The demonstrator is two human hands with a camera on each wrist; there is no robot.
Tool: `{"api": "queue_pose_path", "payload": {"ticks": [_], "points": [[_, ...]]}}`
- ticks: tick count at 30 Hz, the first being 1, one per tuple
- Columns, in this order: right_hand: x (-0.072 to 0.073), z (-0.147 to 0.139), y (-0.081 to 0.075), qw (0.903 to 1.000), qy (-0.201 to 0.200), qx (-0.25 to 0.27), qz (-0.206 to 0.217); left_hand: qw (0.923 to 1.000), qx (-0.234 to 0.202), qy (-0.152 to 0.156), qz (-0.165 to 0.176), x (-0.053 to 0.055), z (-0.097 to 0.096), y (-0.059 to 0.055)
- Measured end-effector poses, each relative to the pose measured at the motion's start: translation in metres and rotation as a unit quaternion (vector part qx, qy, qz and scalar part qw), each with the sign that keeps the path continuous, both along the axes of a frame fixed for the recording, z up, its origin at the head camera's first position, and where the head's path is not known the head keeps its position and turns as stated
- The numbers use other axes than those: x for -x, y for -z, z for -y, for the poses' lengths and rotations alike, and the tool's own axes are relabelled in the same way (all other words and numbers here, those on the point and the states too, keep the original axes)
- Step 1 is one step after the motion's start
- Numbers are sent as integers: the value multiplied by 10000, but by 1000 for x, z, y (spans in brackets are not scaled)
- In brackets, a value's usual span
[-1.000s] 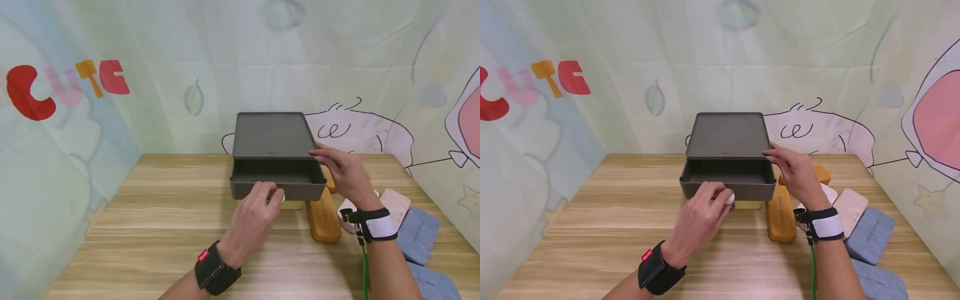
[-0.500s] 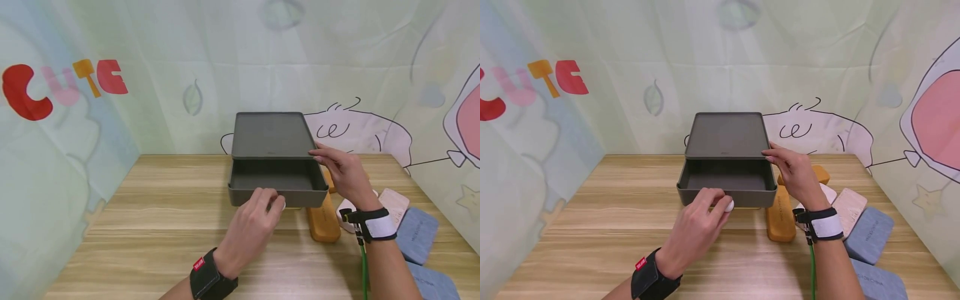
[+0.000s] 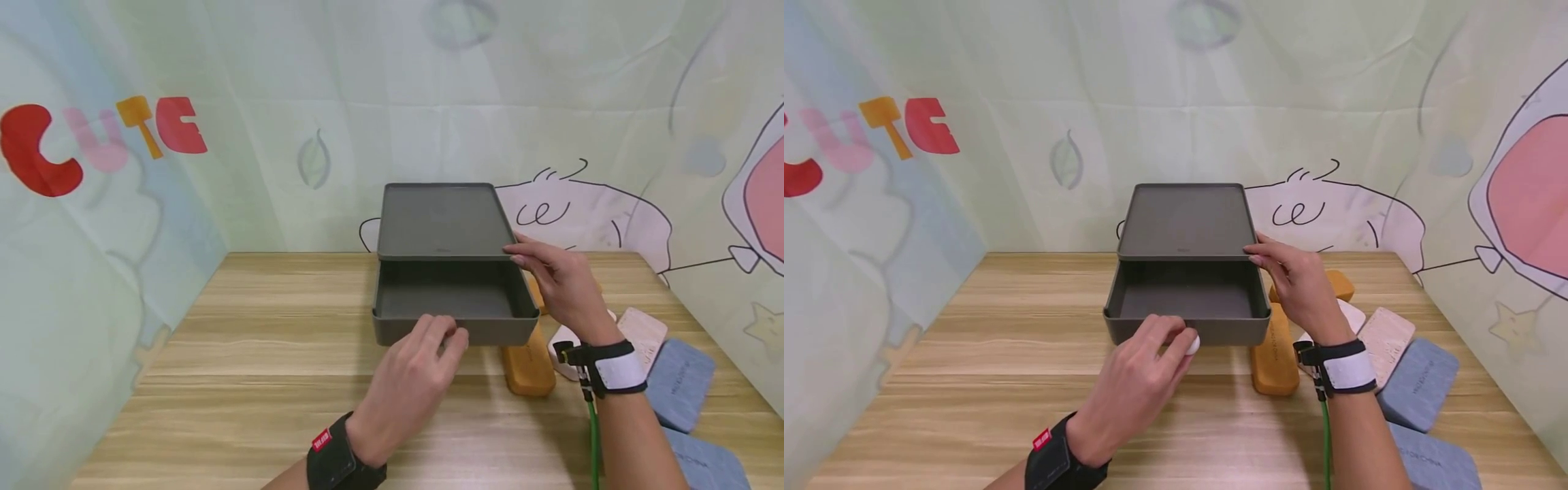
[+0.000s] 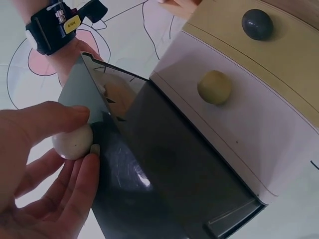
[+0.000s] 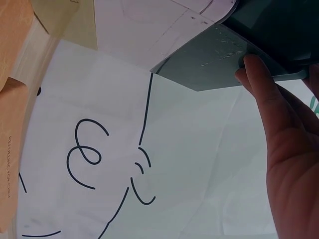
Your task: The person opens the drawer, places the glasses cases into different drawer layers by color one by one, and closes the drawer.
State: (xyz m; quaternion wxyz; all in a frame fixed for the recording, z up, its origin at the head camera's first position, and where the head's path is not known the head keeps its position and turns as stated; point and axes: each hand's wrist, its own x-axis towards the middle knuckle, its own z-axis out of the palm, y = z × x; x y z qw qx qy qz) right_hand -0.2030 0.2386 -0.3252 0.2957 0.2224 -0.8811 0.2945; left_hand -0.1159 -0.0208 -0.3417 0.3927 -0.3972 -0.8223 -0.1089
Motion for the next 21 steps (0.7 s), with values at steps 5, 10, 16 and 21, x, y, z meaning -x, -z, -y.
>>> {"api": "queue_pose_path", "payload": {"ticks": [5,10,16,21], "points": [[0,1,0,10000,-14,48,-45,9998,159,-68,-34,-4,0,-1],[1,2,1,9999,93,44,-7,9997,217,-121,19,-9,0,-3],[1,3,1,9998,151,84,81,9993,272,-163,199,-15,0,-6],[-1,3,0,9998,146,140,55,9989,378,-165,213,-18,-1,-8]]}}
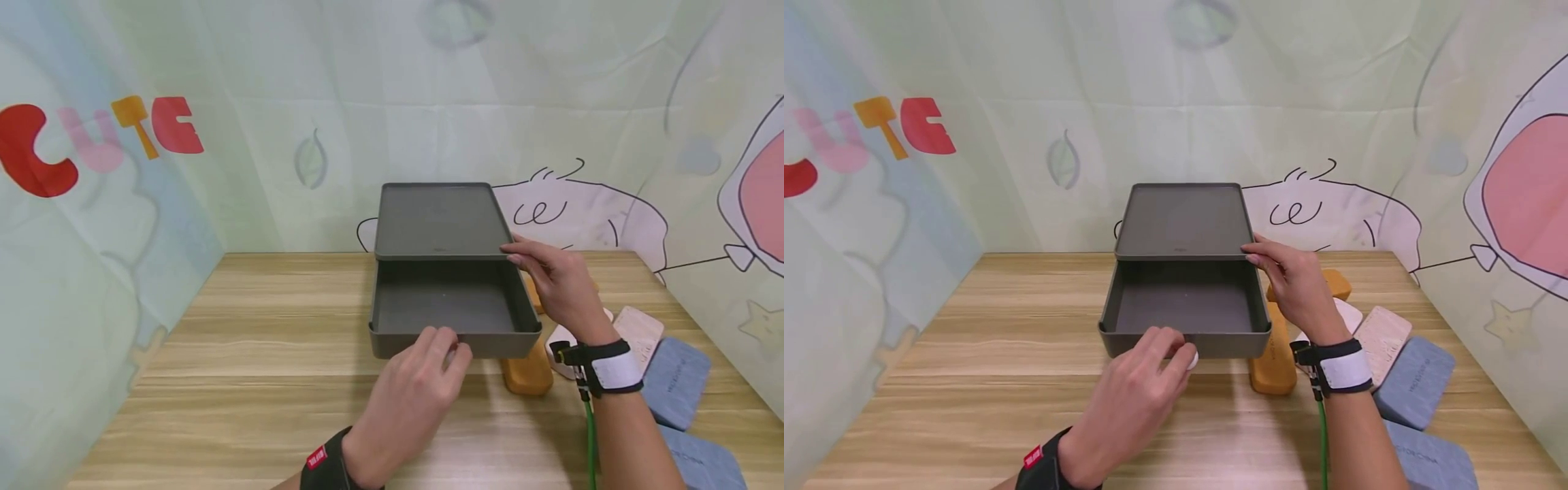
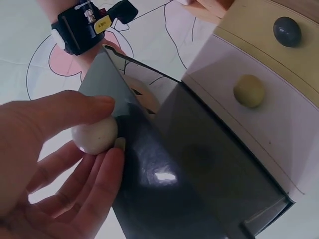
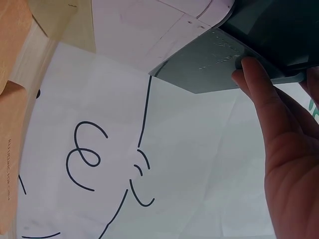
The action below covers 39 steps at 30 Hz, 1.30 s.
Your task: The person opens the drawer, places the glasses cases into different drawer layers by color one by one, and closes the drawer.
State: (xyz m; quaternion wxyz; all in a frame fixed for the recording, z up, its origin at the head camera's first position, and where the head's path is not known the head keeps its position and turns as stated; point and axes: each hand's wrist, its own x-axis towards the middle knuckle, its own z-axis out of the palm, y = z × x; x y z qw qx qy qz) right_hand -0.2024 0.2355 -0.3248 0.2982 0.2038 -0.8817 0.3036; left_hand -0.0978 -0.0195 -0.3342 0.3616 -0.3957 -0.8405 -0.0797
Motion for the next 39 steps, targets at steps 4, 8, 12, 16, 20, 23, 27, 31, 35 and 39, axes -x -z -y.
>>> {"api": "queue_pose_path", "payload": {"ticks": [4,8,12,16,20,23,27,31,35,39], "points": [[-1,1,-1,10000,5,39,-5,10000,48,18,60,-2,0,-1],[-1,1,-1,10000,19,25,-21,9999,137,-2,83,-6,0,-2],[-2,1,0,10000,2,9,-30,9997,250,10,39,-10,1,-3],[-2,1,-1,10000,22,-11,-48,9994,332,16,3,-14,1,-3],[-2,1,-1,10000,38,-4,-40,9994,354,11,7,-16,0,-3],[-2,1,-1,10000,34,-10,-46,9993,372,1,-61,-18,0,-3],[-1,0,0,9999,11,-29,-128,9990,403,12,-181,-21,0,-4],[0,0,0,9998,-7,-20,-188,9987,431,-33,-258,-22,-1,-5],[0,0,0,9998,-33,10,-189,9985,489,-93,-232,-24,-1,-6],[0,0,0,9998,-31,12,-184,9985,491,-20,-223,-28,-2,-6]]}}
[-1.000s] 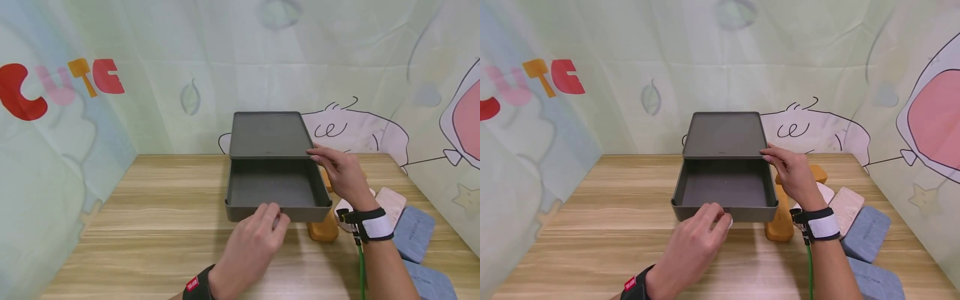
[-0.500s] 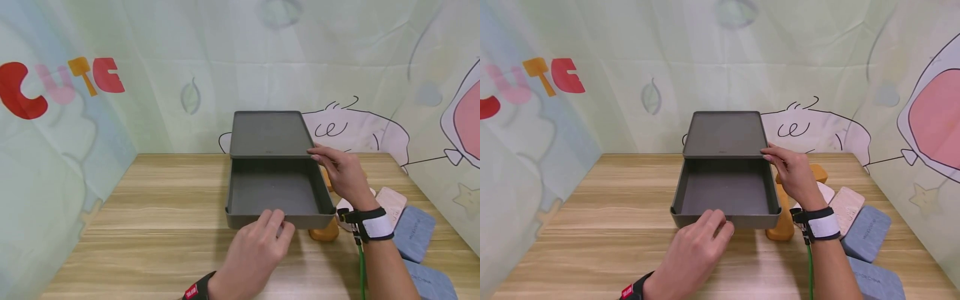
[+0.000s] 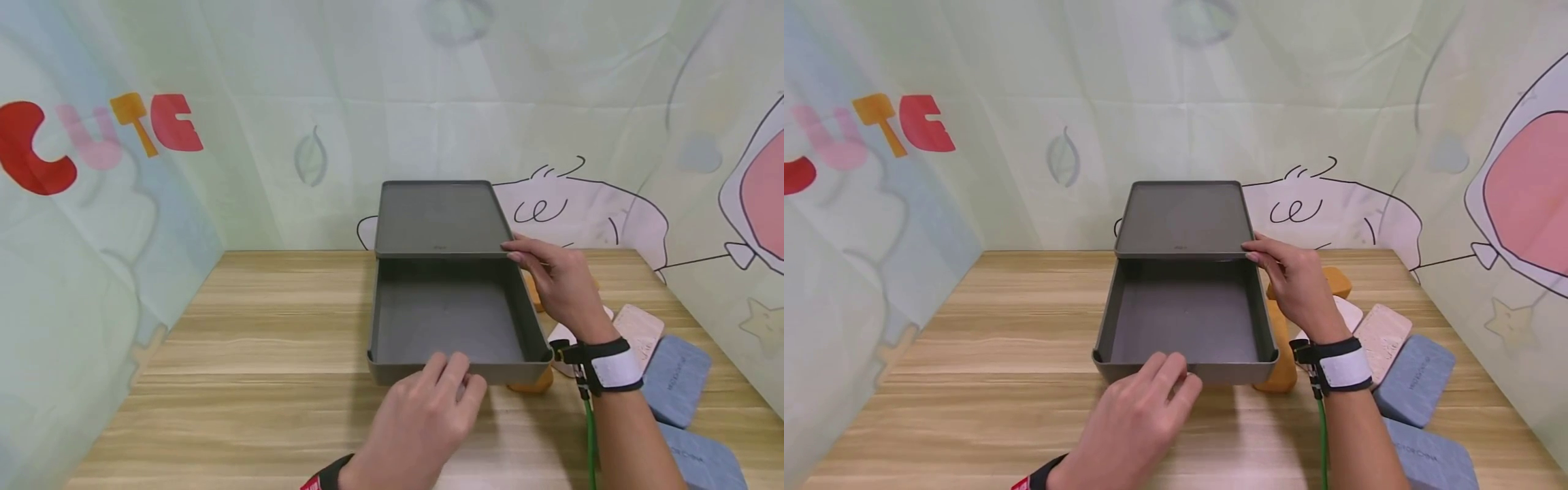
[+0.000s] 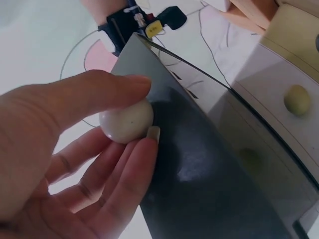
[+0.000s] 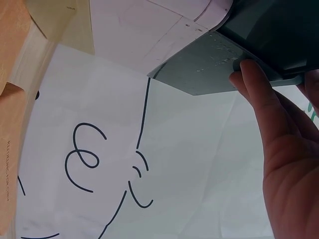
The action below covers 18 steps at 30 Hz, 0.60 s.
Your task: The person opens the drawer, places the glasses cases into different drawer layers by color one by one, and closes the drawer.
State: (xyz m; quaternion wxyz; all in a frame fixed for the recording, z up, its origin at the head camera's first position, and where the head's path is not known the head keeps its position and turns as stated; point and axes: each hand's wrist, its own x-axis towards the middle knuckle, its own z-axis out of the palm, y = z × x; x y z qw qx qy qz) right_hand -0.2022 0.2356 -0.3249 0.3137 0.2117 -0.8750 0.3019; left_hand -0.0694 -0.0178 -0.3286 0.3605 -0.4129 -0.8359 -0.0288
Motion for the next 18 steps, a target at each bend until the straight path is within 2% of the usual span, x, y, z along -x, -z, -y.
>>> {"api": "queue_pose_path", "payload": {"ticks": [6,18], "points": [[0,0,0,10000,30,9,-4,9996,-34,60,-259,-3,-4,2],[-1,0,0,10000,26,21,73,9999,84,-64,-125,-4,-5,2]]}}
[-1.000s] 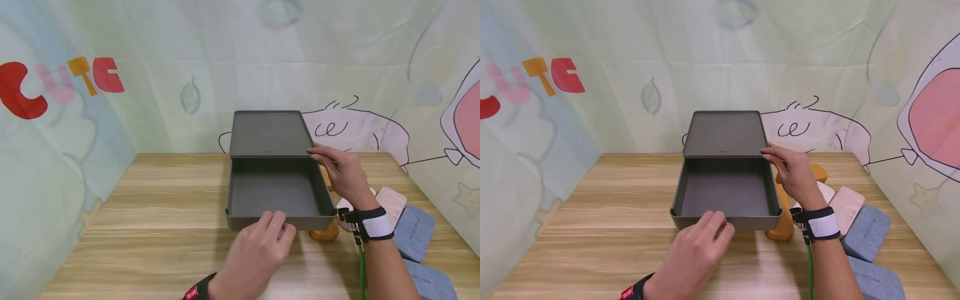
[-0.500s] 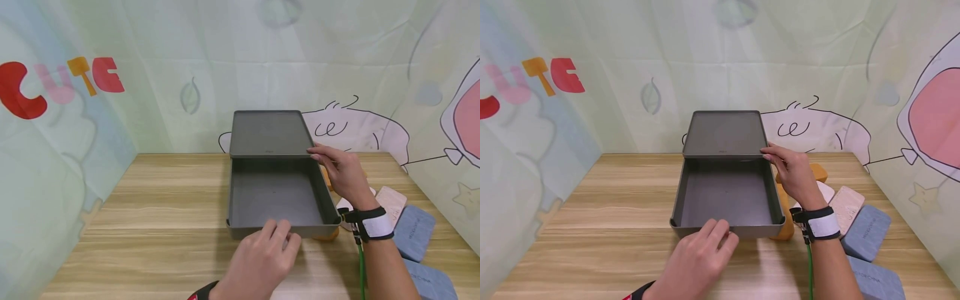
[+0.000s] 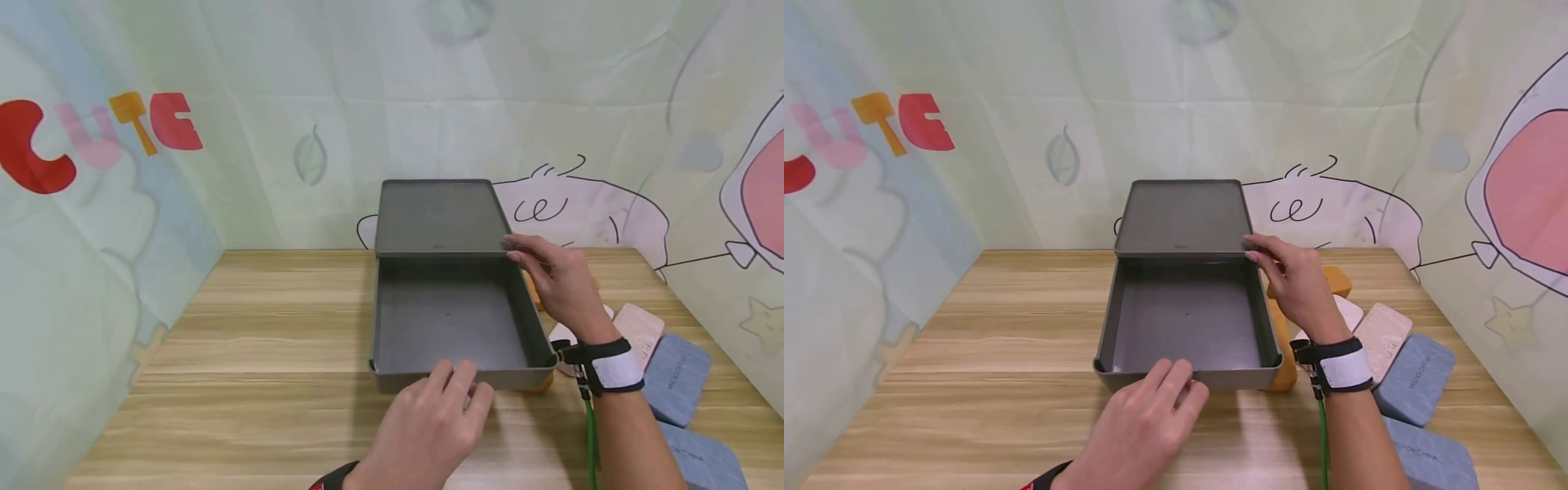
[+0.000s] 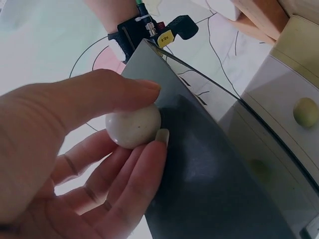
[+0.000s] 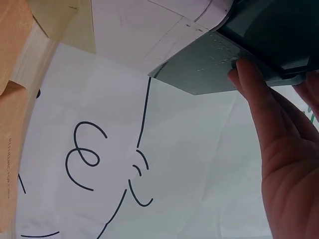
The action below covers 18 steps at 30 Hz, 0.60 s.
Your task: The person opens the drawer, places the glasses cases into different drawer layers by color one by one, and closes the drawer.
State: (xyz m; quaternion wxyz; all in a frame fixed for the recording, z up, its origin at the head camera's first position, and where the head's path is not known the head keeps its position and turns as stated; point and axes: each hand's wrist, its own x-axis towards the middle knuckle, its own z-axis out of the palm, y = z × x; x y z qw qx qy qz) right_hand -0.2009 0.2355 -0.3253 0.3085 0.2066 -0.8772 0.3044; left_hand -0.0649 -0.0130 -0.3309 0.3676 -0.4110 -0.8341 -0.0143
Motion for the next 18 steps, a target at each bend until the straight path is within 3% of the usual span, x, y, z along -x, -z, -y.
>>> {"api": "queue_pose_path", "payload": {"ticks": [5,9,12,15,18], "points": [[-6,-1,0,9984,166,260,480,9999,-33,21,-105,0,0,1],[-13,-2,-3,9929,469,30,1090,9995,-156,37,-261,1,-1,2],[-15,-6,-2,9820,563,-413,1755,9992,-225,27,-331,1,-1,3],[-13,-10,5,9648,501,-861,2433,9988,-256,7,-416,1,-1,3],[-9,-13,16,9528,293,-1127,2804,9985,-260,-14,-479,1,-1,3]]}}
